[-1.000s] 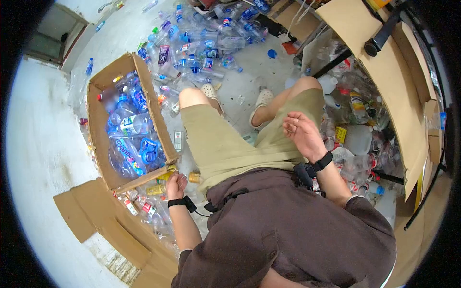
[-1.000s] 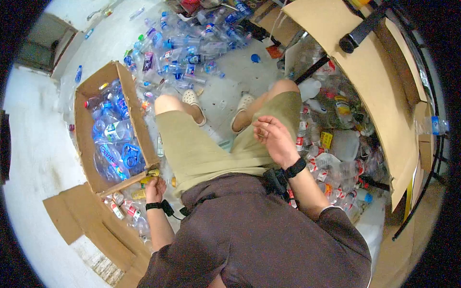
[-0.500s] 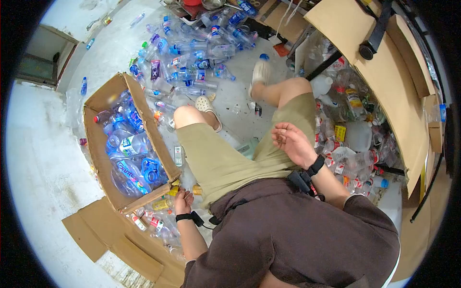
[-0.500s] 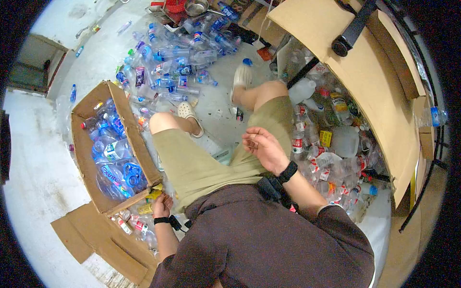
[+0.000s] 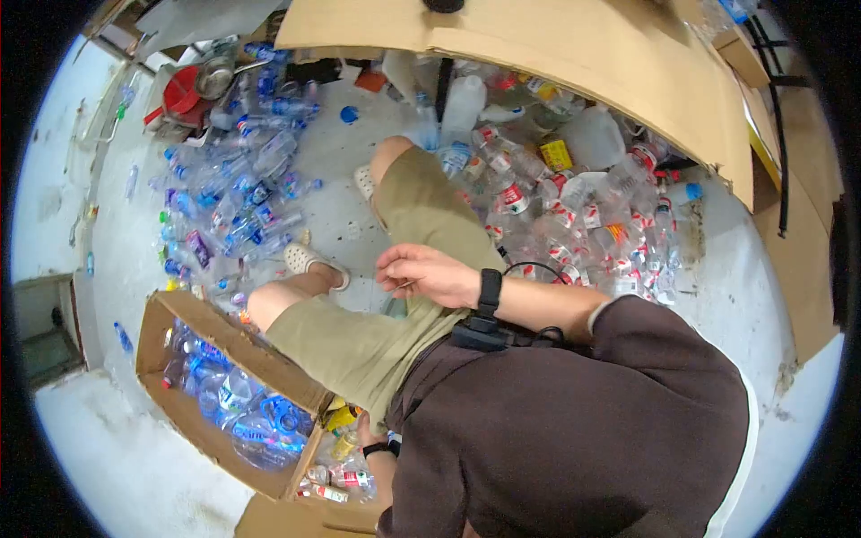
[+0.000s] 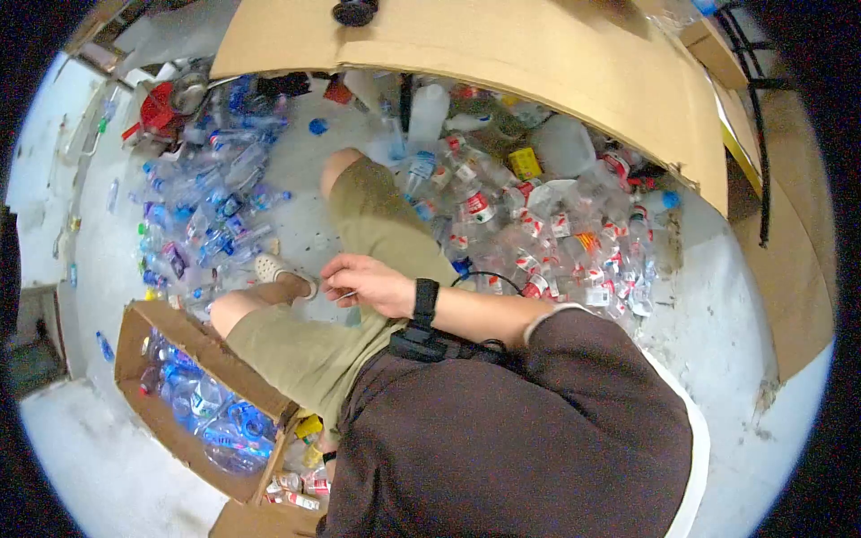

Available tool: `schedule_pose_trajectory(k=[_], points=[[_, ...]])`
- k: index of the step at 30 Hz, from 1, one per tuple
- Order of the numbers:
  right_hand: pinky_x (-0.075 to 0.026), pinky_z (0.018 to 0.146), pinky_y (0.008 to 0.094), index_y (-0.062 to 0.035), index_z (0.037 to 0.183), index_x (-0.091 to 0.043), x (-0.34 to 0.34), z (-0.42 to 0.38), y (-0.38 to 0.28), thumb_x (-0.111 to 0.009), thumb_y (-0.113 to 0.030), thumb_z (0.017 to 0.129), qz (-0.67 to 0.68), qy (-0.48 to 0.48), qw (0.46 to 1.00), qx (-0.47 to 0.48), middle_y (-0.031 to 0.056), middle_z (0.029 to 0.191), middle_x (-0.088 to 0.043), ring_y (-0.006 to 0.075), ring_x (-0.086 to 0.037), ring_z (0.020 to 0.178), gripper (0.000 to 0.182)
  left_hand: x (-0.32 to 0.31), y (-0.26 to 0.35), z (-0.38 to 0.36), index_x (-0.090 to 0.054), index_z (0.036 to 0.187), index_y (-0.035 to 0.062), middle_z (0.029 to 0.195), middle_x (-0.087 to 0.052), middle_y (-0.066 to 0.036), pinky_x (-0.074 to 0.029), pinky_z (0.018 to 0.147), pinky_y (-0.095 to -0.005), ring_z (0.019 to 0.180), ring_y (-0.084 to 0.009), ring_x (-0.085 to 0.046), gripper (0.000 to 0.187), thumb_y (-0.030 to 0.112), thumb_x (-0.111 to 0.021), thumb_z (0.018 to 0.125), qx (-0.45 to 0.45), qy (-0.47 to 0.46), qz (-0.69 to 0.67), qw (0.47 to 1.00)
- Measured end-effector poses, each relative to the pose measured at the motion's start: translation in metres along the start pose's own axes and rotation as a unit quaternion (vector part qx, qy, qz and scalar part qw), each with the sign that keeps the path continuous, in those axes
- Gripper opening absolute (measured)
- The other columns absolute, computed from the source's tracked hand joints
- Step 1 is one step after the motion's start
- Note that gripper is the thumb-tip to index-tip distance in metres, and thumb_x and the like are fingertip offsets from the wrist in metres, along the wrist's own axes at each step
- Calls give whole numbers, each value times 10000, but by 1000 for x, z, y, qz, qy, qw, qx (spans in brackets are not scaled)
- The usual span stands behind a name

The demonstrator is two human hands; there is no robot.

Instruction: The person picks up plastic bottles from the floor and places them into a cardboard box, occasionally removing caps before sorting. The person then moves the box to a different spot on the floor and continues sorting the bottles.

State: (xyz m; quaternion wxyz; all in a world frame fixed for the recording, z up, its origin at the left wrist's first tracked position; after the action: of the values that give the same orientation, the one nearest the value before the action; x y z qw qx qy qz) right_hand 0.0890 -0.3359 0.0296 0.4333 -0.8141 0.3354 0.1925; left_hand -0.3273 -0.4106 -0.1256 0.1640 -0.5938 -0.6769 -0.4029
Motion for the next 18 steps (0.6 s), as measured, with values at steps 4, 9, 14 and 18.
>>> schedule_pose_trajectory(k=[4,9,14,18], points=[[-472,820,305,-60,1143,-505,9,-15,2,-554,-154,900,6,7,1000,9,66,1049,-583,159,-565,942,265,-57,-61,34,-637,989,32,899,-644,-88,-475,752,-357,860,-238,-606,255,214,-562,827,107,24,-421,901],[-454,811,307,-58,1115,-508,26,-24,0,-523,-143,910,11,15,1000,-1,70,1035,-581,160,-554,909,223,-40,-46,37,-612,1024,27,865,-630,-70,-481,690,-328,792,-194,-597,238,142,-560,822,187,71,-402,893],[-449,806,301,-66,1100,-510,21,-21,7,-518,-148,915,15,-11,1000,-13,72,1038,-580,151,-545,906,203,-63,-47,17,-559,1074,7,913,-622,-76,-485,635,-310,760,-173,-605,253,107,-534,843,230,48,-469,852],[-452,800,301,-62,1095,-498,8,-25,5,-503,-113,913,12,3,1000,-13,68,1030,-578,167,-550,884,189,-100,-64,-12,-562,1060,60,829,-597,-61,-458,530,-298,637,-153,-560,256,172,-609,834,295,39,-589,751]])
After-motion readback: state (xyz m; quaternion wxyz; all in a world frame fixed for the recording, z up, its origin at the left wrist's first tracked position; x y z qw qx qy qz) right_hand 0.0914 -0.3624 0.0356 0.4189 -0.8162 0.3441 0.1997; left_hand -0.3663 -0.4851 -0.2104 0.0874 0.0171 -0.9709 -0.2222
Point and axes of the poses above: each hand's wrist, its own z-axis towards the middle knuckle, its own x-axis out of the back of the hand, y = z × x, the point moved 6 cm from there along z, towards the middle knuckle
